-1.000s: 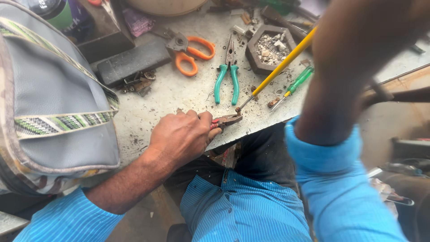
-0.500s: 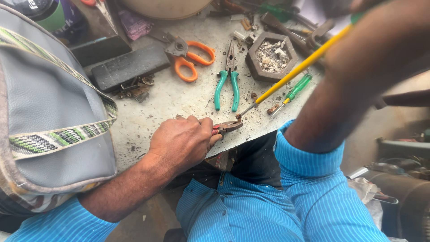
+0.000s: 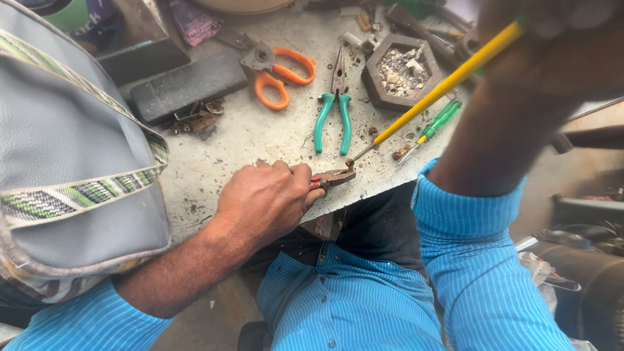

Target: The person holds a small metal lock cylinder and uses pliers and a screwdriver to adjust and strike its components. They repeatedly reposition the cylinder, tap it with the screwdriver, and use pliers to grip and manipulate parts of the mechanism.

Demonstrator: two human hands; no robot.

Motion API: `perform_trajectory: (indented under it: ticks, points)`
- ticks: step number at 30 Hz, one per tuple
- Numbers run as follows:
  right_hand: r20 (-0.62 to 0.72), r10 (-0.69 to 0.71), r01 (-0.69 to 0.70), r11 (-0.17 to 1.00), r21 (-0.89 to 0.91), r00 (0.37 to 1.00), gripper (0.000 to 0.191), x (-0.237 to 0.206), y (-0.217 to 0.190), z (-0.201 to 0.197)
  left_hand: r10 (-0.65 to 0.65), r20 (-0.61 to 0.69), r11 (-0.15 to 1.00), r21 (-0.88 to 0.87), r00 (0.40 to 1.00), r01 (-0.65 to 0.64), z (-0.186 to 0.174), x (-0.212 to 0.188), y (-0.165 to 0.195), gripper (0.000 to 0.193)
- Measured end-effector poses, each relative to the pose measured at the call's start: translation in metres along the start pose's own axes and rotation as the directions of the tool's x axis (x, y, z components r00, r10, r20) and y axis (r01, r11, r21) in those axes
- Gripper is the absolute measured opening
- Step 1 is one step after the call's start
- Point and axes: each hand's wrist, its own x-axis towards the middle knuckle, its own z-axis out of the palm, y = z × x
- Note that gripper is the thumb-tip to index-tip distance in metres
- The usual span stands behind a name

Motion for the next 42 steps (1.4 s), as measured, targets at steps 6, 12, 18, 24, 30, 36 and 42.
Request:
perform_trajectory:
  ticks: [6, 12, 18, 24, 30, 36, 42]
  points:
    - [0.027, -0.114, 0.115, 0.993, -0.040, 0.993, 0.035, -0.057, -0.044, -0.025, 0.034, -0.095, 0.996, 0.083, 0.995, -0.026, 0.010, -0.008, 0.004, 0.050]
    - [0.034, -0.177, 0.176, 0.984, 0.033, 0.984, 0.037, -0.055, -0.038, -0.040, 0.044, -0.161, 0.990, 0.141, 0.986, -0.021, 0.018, -0.018, 0.013, 0.049]
    - [0.041, -0.213, 0.202, 0.960, 0.192, 0.976, 0.040, -0.039, -0.039, -0.077, 0.056, -0.202, 0.983, 0.183, 0.978, -0.018, 0.025, -0.022, 0.013, 0.050]
    - [0.035, -0.333, 0.302, 0.890, 0.341, 0.942, 0.050, -0.051, -0.061, -0.090, 0.050, -0.175, 0.977, 0.212, 0.983, -0.012, 0.026, -0.020, 0.014, 0.051]
    - [-0.012, -0.320, 0.319, 0.937, 0.145, 0.947, 0.051, -0.094, -0.085, -0.104, 0.034, -0.206, 0.982, 0.190, 0.978, 0.006, 0.023, -0.019, 0.017, 0.050]
    - [0.394, -0.328, 0.475, 0.796, -0.375, 0.859, 0.041, -0.121, -0.132, -0.145, -0.028, -0.199, 0.991, 0.126, 0.980, 0.054, 0.021, -0.018, 0.020, 0.048]
    - [0.382, -0.162, 0.319, 0.863, -0.393, 0.910, 0.040, -0.132, -0.155, -0.167, -0.149, -0.170, 0.989, -0.036, 0.974, 0.145, 0.014, -0.020, 0.026, 0.046]
